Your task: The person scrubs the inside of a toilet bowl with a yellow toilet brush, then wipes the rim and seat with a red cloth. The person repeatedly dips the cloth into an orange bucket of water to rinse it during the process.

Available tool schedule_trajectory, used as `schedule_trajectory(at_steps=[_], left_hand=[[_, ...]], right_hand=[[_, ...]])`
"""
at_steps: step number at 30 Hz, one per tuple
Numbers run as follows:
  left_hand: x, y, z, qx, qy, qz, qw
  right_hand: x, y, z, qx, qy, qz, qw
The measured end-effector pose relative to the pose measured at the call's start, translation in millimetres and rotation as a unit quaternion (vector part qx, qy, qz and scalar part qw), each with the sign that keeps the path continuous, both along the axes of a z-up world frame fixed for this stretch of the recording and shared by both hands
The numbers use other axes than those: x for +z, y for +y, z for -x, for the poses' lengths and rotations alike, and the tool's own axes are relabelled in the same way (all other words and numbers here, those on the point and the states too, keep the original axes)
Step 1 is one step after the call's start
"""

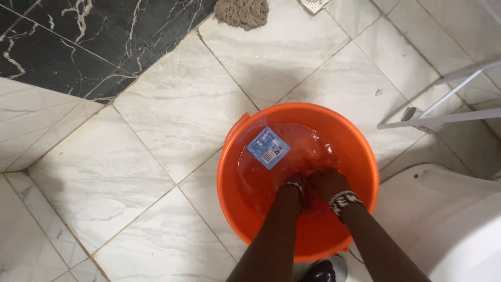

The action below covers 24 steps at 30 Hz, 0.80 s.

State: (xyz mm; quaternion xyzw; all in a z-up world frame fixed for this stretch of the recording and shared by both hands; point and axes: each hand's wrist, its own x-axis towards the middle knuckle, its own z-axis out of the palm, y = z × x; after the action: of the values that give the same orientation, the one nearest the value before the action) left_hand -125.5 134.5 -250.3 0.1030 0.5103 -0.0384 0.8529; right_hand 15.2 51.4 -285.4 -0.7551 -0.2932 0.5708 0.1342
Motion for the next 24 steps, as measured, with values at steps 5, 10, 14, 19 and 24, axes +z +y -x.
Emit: schedule_trajectory(at_steps=[5,10,14,19,24], left_hand=[[40.2,11.5,-0.5,0.005,-0.073,0.048,0.996],[90.8,25.2,0.4,0.002,-0.172,0.082,0.982],[128.0,42.2,-3.4,0.0,-0.272,0.107,0.956],[153.0,46.6,-9.2,-0.029,-0.345,0.122,0.93],[163.0,36.3,-15.6,-0.006,-0.348,0.134,0.928]], right_hand=[[88.4,-11.8,-17.6,-0.036,0.283,-0.029,0.958],[211.3,8.3,-50.2,-0.288,0.333,0.034,0.897],[219.8,28.9,-67.6,-0.273,0.395,-0.135,0.867],[161.4,30.1,-57.0,-0.366,0.303,-0.163,0.865],[153.7,41.8,-27.8,-0.377,0.408,-0.16,0.816]])
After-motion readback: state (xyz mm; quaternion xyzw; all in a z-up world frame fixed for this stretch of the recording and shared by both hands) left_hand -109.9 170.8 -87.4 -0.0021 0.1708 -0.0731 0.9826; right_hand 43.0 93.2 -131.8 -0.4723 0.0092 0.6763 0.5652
